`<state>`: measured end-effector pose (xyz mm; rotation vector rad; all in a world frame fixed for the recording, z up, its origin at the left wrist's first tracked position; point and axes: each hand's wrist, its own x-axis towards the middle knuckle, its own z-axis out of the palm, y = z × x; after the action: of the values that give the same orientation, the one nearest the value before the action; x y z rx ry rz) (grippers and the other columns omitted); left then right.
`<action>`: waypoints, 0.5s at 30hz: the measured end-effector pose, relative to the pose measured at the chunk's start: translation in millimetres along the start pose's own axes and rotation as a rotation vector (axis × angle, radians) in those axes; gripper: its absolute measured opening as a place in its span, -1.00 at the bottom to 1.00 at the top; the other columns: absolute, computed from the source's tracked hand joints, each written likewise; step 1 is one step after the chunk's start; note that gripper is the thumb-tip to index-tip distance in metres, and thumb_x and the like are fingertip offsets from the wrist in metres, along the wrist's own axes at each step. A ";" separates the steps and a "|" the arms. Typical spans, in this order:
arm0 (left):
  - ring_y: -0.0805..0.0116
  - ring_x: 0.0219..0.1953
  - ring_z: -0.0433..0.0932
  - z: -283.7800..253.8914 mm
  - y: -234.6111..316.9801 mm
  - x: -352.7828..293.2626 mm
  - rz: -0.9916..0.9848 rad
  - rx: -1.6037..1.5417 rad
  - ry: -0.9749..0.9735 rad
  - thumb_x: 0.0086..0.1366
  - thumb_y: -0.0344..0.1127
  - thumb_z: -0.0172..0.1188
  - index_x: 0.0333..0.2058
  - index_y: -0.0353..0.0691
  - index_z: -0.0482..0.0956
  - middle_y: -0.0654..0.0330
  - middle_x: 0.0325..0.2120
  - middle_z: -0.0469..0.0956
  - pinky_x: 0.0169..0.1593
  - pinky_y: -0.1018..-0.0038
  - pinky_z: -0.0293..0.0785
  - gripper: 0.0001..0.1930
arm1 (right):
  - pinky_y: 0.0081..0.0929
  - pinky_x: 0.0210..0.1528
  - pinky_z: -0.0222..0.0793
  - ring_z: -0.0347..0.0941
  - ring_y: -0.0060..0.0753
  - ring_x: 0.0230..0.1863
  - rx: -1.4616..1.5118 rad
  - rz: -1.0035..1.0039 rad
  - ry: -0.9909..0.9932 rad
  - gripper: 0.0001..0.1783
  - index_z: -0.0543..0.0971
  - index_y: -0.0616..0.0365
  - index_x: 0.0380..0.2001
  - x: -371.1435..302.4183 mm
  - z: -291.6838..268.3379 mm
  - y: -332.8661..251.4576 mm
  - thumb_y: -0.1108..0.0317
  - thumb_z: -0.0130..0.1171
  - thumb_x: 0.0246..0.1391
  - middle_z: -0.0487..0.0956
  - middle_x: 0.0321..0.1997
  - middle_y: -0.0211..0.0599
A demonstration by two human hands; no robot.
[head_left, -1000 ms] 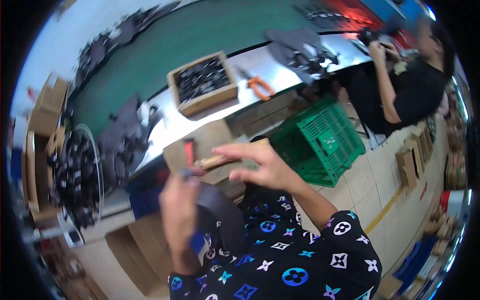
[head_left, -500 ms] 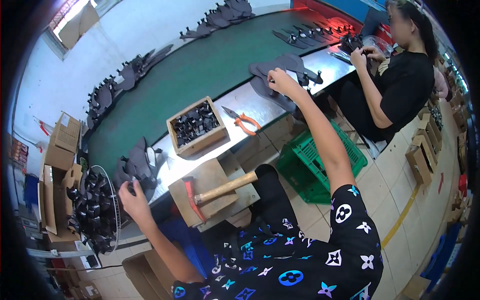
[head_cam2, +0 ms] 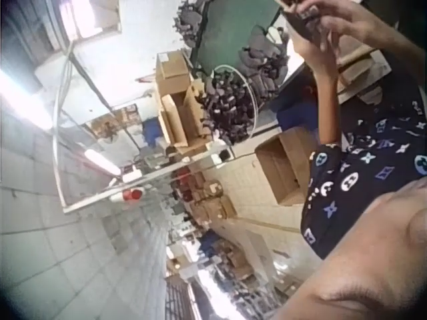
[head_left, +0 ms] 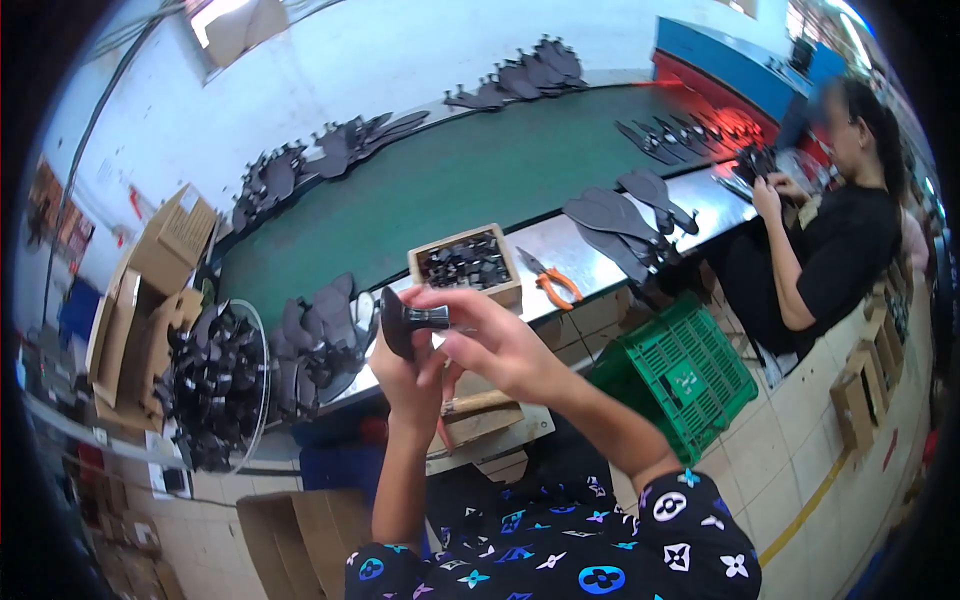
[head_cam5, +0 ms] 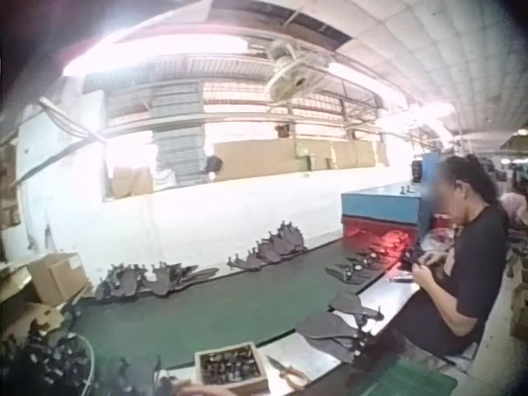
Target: Manually assembling and hammering shoe sole and strap components at a manufacturing workbench.
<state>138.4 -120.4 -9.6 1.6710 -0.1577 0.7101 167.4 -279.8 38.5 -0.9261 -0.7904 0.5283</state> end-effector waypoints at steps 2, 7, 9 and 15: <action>0.20 0.06 0.57 -12.9 15.1 -6.6 0.213 0.233 0.198 0.43 -0.44 0.09 0.25 -0.41 0.16 -0.10 0.13 0.43 0.07 0.33 0.55 -0.51 | -0.23 0.14 0.43 0.36 -0.11 0.22 -0.666 -0.179 0.153 -0.19 0.16 0.17 0.33 -27.5 -11.9 38.5 0.09 0.29 0.15 0.15 0.37 0.00; 0.26 -0.38 0.67 -53.4 57.2 -34.8 -0.117 -0.246 0.308 0.40 -0.22 0.18 0.43 -0.05 -0.19 -0.04 0.14 0.43 -0.36 0.42 0.67 -0.18 | -0.07 0.18 0.39 0.07 0.23 0.39 -1.689 0.063 0.150 0.11 0.11 0.11 0.35 -105.5 -68.5 123.1 -0.13 0.44 -0.15 -0.06 0.43 0.09; 0.33 -0.50 0.62 -51.1 24.0 -52.4 -0.154 -0.277 0.274 0.44 -0.17 0.12 0.41 -0.14 -0.06 0.00 0.11 0.46 -0.46 0.45 0.61 -0.28 | -0.16 -0.33 0.53 0.56 0.04 -0.21 -1.736 0.137 0.253 -0.23 0.42 0.05 0.12 -121.2 -66.6 114.6 -0.14 0.37 -0.06 0.48 -0.02 -0.05; -0.08 0.39 0.06 -17.5 -83.5 -92.5 -0.207 1.074 -0.012 0.21 -0.17 0.30 0.24 -0.30 0.32 -0.06 0.20 0.30 0.34 -0.15 0.01 -0.33 | -0.32 -0.61 0.17 0.36 -0.38 -0.71 -1.243 0.365 0.686 -0.55 0.47 0.26 -0.63 -237.0 -100.3 146.7 0.15 0.31 0.16 0.39 -0.75 -0.30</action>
<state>97.8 -109.8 -128.3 2.6519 0.4701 0.6584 91.4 -421.1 -210.5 -2.2710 -0.2350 -0.0739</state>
